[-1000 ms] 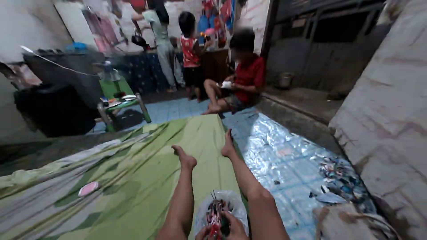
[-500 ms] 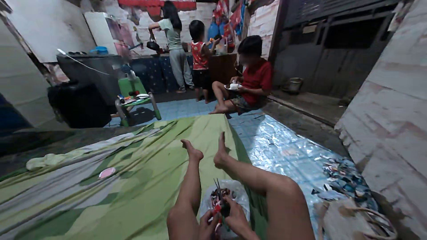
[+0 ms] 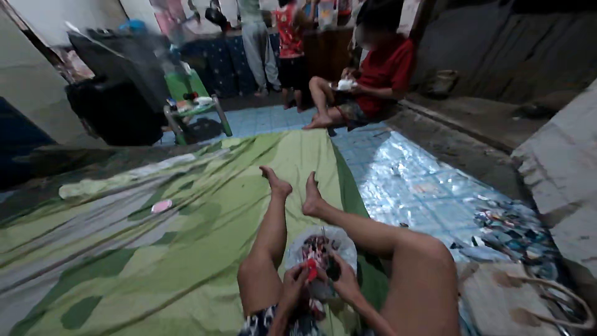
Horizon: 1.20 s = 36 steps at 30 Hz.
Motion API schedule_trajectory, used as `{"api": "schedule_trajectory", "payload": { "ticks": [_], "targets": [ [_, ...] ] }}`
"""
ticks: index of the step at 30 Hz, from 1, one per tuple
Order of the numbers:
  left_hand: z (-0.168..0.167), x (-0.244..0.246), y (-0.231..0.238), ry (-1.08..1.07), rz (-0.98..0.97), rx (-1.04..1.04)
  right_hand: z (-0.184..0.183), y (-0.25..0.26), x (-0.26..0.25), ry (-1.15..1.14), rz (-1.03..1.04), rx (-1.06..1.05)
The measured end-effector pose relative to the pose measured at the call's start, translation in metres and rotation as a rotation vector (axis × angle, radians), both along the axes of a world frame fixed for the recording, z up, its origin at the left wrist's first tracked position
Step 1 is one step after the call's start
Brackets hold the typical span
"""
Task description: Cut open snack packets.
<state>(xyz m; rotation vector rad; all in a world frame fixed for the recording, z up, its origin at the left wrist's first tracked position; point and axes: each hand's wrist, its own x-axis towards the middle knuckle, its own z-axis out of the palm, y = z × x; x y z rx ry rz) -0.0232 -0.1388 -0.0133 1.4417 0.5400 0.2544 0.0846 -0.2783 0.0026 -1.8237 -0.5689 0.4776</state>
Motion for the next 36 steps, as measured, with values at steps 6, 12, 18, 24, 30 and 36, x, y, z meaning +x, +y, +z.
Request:
{"api": "schedule_trajectory", "payload": {
  "ticks": [6, 12, 18, 24, 30, 36],
  "targets": [
    [0.009, -0.002, 0.003, 0.111, -0.043, 0.153, 0.034, -0.027, -0.004, -0.045, 0.04, -0.147],
    [-0.009, -0.002, 0.003, 0.001, 0.052, -0.019, 0.021, -0.07, -0.029, -0.157, 0.21, -0.324],
    [-0.011, -0.002, 0.004, -0.066, 0.072, -0.141, 0.0, -0.07, -0.037, -0.251, 0.292, -0.236],
    [-0.014, -0.001, 0.005, -0.09, 0.048, -0.145, -0.008, -0.064, -0.035, -0.305, 0.313, -0.185],
    [-0.018, 0.001, 0.006, -0.109, 0.053, -0.169, -0.004, -0.062, -0.037, -0.331, 0.241, -0.187],
    [-0.015, 0.002, 0.005, -0.091, 0.081, -0.16, -0.006, -0.063, -0.036, -0.319, 0.279, -0.229]
  ]
}}
